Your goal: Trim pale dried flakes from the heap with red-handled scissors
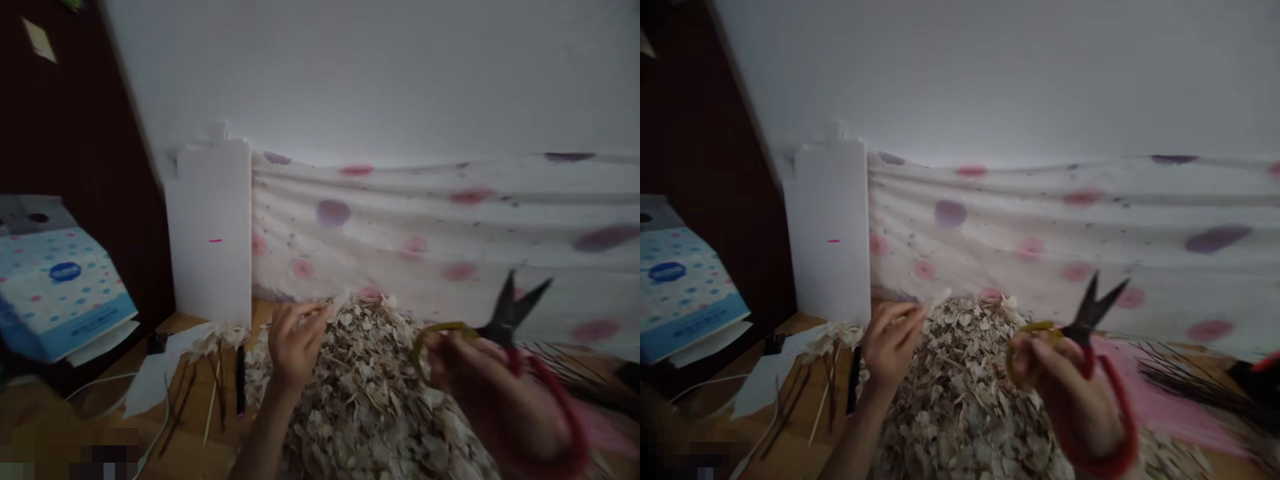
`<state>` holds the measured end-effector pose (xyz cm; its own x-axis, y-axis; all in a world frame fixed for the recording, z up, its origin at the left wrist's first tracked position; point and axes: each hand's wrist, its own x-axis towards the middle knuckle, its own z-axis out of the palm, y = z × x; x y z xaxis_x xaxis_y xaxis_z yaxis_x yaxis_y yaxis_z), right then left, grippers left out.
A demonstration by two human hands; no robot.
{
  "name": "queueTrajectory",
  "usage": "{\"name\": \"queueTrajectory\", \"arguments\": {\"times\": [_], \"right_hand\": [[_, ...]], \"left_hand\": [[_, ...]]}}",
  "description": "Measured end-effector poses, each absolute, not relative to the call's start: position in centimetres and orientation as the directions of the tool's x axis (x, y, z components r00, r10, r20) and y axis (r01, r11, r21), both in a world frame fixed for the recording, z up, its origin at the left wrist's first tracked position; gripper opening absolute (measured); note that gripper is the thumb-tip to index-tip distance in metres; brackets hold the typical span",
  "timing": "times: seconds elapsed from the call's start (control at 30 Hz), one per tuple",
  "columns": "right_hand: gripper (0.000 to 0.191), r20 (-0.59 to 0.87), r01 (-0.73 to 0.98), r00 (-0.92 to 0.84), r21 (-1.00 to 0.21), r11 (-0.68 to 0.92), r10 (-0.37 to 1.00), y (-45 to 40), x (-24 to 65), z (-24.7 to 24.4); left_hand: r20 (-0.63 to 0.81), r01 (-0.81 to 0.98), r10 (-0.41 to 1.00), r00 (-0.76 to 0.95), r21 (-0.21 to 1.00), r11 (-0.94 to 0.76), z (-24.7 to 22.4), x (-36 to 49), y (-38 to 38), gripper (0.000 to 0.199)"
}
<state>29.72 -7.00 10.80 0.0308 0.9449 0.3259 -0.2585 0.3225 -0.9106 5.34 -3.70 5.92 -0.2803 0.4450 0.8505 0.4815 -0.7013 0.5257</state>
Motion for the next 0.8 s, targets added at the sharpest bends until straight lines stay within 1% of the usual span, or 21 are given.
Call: {"name": "queueTrajectory", "arguments": {"times": [0.03,0.07,0.1,0.17,0.2,0.27,0.33,0.4,0.43,0.47,0.5,0.57,0.6,0.63,0.7,0.8], "right_hand": [[0.035,0.298,-0.244,0.005,-0.926,0.29,0.955,-7.2,28.7,10.6],[0.038,0.298,-0.24,-0.006,-0.927,0.288,0.955,-7.4,27.7,10.4],[0.04,0.311,-0.21,-0.036,-0.931,0.297,0.95,-7.7,26.9,10.2],[0.042,0.374,-0.185,-0.074,-0.916,0.356,0.924,-8.3,25.8,9.9],[0.042,0.399,-0.172,-0.087,-0.909,0.381,0.913,-8.5,25.5,9.8],[0.041,0.42,-0.148,-0.078,-0.902,0.406,0.904,-8.9,25.3,9.9],[0.037,0.416,-0.116,-0.039,-0.905,0.409,0.909,-8.9,25.3,10.1],[0.036,0.41,-0.101,-0.014,-0.908,0.407,0.912,-8.9,25.4,10.3],[0.037,0.41,-0.1,-0.016,-0.908,0.406,0.912,-8.9,25.3,10.4],[0.038,0.409,-0.103,-0.03,-0.909,0.404,0.912,-8.8,25.2,10.5],[0.039,0.409,-0.11,-0.051,-0.909,0.402,0.911,-8.9,25.1,10.6],[0.04,0.419,-0.127,-0.084,-0.904,0.408,0.904,-9.0,24.7,10.6],[0.039,0.428,-0.134,-0.089,-0.9,0.415,0.899,-9.0,24.4,10.6],[0.038,0.434,-0.138,-0.086,-0.896,0.421,0.897,-9.1,24.1,10.6],[0.037,0.442,-0.136,-0.067,-0.892,0.43,0.895,-9.3,23.5,10.4],[0.037,0.455,-0.134,-0.057,-0.886,0.445,0.889,-9.4,22.8,10.2]], "left_hand": [[0.888,0.51,0.386,-0.251,0.46,-0.727,6.4,6.1,-5.1,0.012],[0.941,0.604,0.258,-0.219,0.338,-0.722,6.8,6.8,-6.3,0.015],[0.972,0.66,0.188,-0.14,0.233,-0.714,7.2,7.5,-7.2,0.018],[0.995,0.701,0.103,0.008,0.068,-0.71,7.8,8.3,-8.4,0.019],[0.994,0.698,0.087,0.063,0.018,-0.716,8.0,8.6,-8.7,0.02],[0.988,0.683,0.09,0.122,-0.018,-0.73,8.2,9.0,-9.0,0.023],[0.983,0.66,0.15,0.108,0.042,-0.75,8.2,9.1,-9.2,0.029],[0.975,0.593,0.216,0.049,0.146,-0.792,8.4,9.2,-9.5,0.031],[0.966,0.534,0.259,0.001,0.218,-0.817,8.6,9.1,-9.8,0.032],[0.943,0.457,0.329,-0.052,0.315,-0.832,8.8,9.0,-10.0,0.032],[0.897,0.368,0.432,-0.094,0.434,-0.822,9.1,8.9,-10.2,0.03],[0.73,0.188,0.677,-0.097,0.681,-0.708,9.8,8.5,-10.6,0.021],[0.623,0.121,0.78,-0.057,0.78,-0.614,10.1,8.2,-10.8,0.015],[0.526,0.079,0.851,0.005,0.848,-0.524,10.4,8.0,-10.9,0.012],[0.387,0.033,0.915,0.111,0.919,-0.393,10.8,7.4,-10.9,0.013],[0.287,-0.015,0.942,0.172,0.957,-0.289,10.9,6.7,-10.9,0.014]]}}
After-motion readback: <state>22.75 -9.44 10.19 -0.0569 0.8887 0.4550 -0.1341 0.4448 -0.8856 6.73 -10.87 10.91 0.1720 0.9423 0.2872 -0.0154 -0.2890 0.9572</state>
